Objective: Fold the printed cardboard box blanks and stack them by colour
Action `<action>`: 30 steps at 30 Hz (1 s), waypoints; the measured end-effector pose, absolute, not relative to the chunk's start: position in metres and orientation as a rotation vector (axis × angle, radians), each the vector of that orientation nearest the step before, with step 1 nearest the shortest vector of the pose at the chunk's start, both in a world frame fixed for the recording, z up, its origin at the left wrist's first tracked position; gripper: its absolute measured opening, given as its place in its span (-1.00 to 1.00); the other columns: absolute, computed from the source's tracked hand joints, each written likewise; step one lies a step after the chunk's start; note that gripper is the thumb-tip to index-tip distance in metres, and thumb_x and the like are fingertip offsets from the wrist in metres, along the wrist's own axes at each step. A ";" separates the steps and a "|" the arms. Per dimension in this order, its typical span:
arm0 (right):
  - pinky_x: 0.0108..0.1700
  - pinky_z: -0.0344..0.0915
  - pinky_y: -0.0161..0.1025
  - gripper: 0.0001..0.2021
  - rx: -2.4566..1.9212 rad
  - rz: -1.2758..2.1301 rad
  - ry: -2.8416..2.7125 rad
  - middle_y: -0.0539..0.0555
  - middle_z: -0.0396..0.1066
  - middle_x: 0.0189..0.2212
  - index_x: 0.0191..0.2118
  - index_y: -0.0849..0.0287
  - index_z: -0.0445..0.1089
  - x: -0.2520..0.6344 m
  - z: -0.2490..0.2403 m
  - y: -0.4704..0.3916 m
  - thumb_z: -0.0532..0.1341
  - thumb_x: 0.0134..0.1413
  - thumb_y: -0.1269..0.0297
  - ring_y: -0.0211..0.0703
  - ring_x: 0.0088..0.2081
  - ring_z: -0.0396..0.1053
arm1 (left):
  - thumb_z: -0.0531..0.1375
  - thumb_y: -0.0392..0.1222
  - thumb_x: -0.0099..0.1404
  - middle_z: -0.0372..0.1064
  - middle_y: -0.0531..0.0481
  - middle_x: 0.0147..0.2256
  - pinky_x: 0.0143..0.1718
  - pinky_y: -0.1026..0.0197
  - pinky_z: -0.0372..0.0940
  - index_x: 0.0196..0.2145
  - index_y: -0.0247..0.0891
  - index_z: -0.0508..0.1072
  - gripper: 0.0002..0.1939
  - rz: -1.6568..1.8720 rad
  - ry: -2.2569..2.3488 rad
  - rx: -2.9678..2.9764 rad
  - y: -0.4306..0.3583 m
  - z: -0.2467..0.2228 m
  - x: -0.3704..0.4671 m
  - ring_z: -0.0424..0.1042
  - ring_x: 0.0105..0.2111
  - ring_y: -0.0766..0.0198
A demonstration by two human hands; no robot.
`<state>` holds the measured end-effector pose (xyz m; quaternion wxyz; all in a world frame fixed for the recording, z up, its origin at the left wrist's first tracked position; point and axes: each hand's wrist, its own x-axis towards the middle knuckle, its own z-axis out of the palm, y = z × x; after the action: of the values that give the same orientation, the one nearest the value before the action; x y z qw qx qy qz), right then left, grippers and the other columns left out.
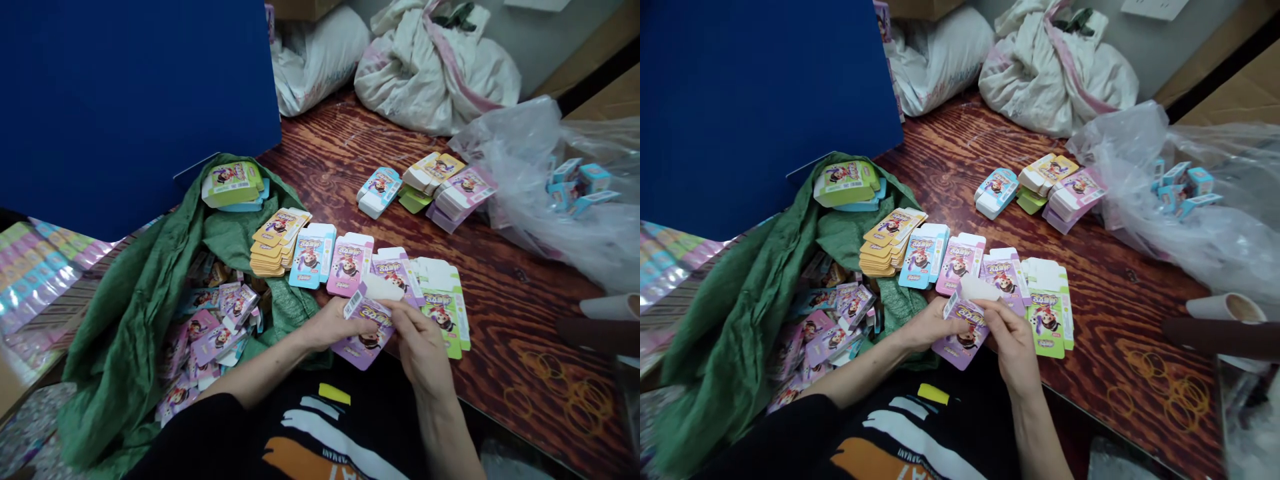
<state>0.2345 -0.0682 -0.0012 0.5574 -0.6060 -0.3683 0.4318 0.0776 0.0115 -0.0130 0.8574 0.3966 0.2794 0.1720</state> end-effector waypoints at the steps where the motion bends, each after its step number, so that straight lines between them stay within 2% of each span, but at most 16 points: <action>1: -0.07 0.44 -0.07 -0.67 -1.452 1.009 -0.900 0.14 0.60 -0.20 -0.22 0.05 0.67 0.234 -0.003 -0.069 0.33 0.16 -0.09 0.03 -0.12 0.53 | 0.49 0.36 -0.12 0.52 -0.07 -0.38 -0.22 0.19 0.36 -0.26 -0.42 0.60 -0.25 0.376 0.606 0.830 0.010 -0.015 0.078 0.44 -0.38 0.24; 3: -0.06 0.43 -0.10 -0.72 -1.518 0.887 -0.929 0.11 0.60 -0.21 -0.22 0.05 0.67 0.233 -0.004 -0.071 0.34 0.17 -0.02 0.00 -0.12 0.52 | 0.37 0.49 -0.02 0.54 -0.12 -0.35 -0.19 0.17 0.36 -0.22 -0.43 0.60 -0.18 0.427 0.644 0.823 0.007 -0.018 0.078 0.47 -0.34 0.18; 5: -0.07 0.43 -0.13 -0.76 -1.590 0.738 -0.909 0.08 0.59 -0.21 -0.19 0.05 0.65 0.232 -0.002 -0.072 0.36 0.16 0.03 -0.04 -0.14 0.51 | 0.31 0.49 0.08 0.55 -0.14 -0.32 -0.16 0.15 0.36 -0.20 -0.43 0.60 -0.20 0.471 0.668 0.862 0.007 -0.018 0.076 0.49 -0.29 0.14; 8: -0.16 0.43 -0.20 -0.75 -1.615 0.581 -0.814 0.03 0.56 -0.24 -0.13 0.06 0.58 0.228 0.001 -0.074 0.41 0.08 0.12 -0.13 -0.23 0.49 | 0.35 0.35 0.16 0.56 -0.12 -0.25 -0.11 0.18 0.35 -0.18 -0.37 0.61 -0.35 0.481 0.646 0.971 0.010 -0.014 0.072 0.49 -0.23 0.16; 11: -0.30 0.40 -0.29 -0.73 -1.569 0.501 -0.724 -0.03 0.50 -0.36 -0.21 0.08 0.51 0.227 0.002 -0.074 0.48 -0.04 0.19 -0.21 -0.35 0.45 | 0.40 0.19 0.18 0.56 -0.11 -0.20 -0.05 0.17 0.36 -0.14 -0.34 0.59 -0.48 0.448 0.601 0.996 0.012 -0.010 0.068 0.50 -0.18 0.17; 13: -0.32 0.40 -0.29 -0.77 -1.572 0.506 -0.726 -0.02 0.49 -0.40 -0.28 0.10 0.50 0.228 0.002 -0.074 0.47 -0.05 0.20 -0.20 -0.37 0.45 | 0.43 0.07 0.18 0.54 -0.11 -0.17 -0.08 0.18 0.38 -0.05 -0.32 0.55 -0.50 0.478 0.615 1.012 0.011 -0.009 0.066 0.50 -0.20 0.20; 17: -0.28 0.40 -0.22 -0.86 -1.600 0.523 -0.831 0.03 0.50 -0.41 -0.40 0.12 0.53 0.234 0.001 -0.074 0.42 0.01 0.19 -0.15 -0.34 0.45 | 0.35 -0.11 0.28 0.48 -0.07 -0.13 -0.25 0.26 0.34 0.23 -0.19 0.40 -0.41 0.623 0.656 1.306 0.008 -0.010 0.061 0.42 -0.31 0.30; 21: -0.32 0.36 -0.25 -0.84 -1.587 0.557 -0.909 -0.01 0.46 -0.48 -0.48 0.12 0.49 0.237 0.002 -0.074 0.40 0.04 0.22 -0.18 -0.40 0.41 | 0.30 -0.15 0.35 0.48 -0.05 -0.18 -0.19 0.23 0.33 0.12 -0.18 0.52 -0.61 0.637 0.620 1.563 0.009 -0.007 0.057 0.40 -0.27 0.27; 23: -0.33 0.36 -0.27 -0.89 -1.552 0.602 -0.854 -0.04 0.47 -0.46 -0.29 0.08 0.54 0.238 0.003 -0.073 0.40 0.05 0.23 -0.20 -0.40 0.41 | 0.31 -0.14 0.34 0.48 -0.05 -0.18 -0.22 0.24 0.33 0.07 -0.22 0.53 -0.64 0.600 0.596 1.519 0.011 -0.006 0.057 0.40 -0.29 0.28; 25: -0.33 0.37 -0.29 -0.69 -1.524 0.690 -0.805 -0.07 0.47 -0.43 -0.03 0.02 0.52 0.240 0.006 -0.072 0.40 0.07 0.22 -0.22 -0.40 0.41 | 0.32 -0.13 0.32 0.46 -0.03 -0.21 -0.27 0.26 0.33 0.06 -0.24 0.51 -0.63 0.557 0.589 1.448 0.012 -0.005 0.058 0.41 -0.31 0.29; 26: -0.33 0.37 -0.29 -0.65 -1.519 0.740 -0.808 -0.07 0.48 -0.43 0.02 0.00 0.51 0.243 0.007 -0.072 0.40 0.08 0.20 -0.22 -0.40 0.41 | 0.33 -0.14 0.30 0.44 -0.02 -0.22 -0.29 0.27 0.32 0.06 -0.23 0.48 -0.61 0.538 0.596 1.413 0.013 -0.004 0.058 0.41 -0.32 0.30; 27: -0.32 0.37 -0.29 -0.67 -1.518 0.793 -0.837 -0.05 0.49 -0.41 0.00 0.01 0.53 0.245 0.009 -0.072 0.40 0.09 0.19 -0.22 -0.39 0.42 | 0.34 -0.15 0.29 0.43 0.00 -0.22 -0.32 0.28 0.32 0.08 -0.23 0.44 -0.57 0.521 0.608 1.380 0.014 -0.004 0.058 0.41 -0.34 0.32; 30: -0.18 0.45 -0.19 -0.84 -1.489 0.894 -0.983 0.07 0.58 -0.28 -0.26 0.06 0.60 0.251 0.012 -0.073 0.40 0.11 0.10 -0.09 -0.22 0.51 | 0.36 -0.19 0.26 0.41 0.02 -0.20 -0.34 0.30 0.32 0.15 -0.18 0.32 -0.46 0.494 0.648 1.324 0.015 -0.003 0.057 0.43 -0.38 0.35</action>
<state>0.2509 -0.0727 0.0124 0.5420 -0.6271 -0.4140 0.3763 0.0572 0.0148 -0.0025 0.7129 0.5973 0.2922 0.2228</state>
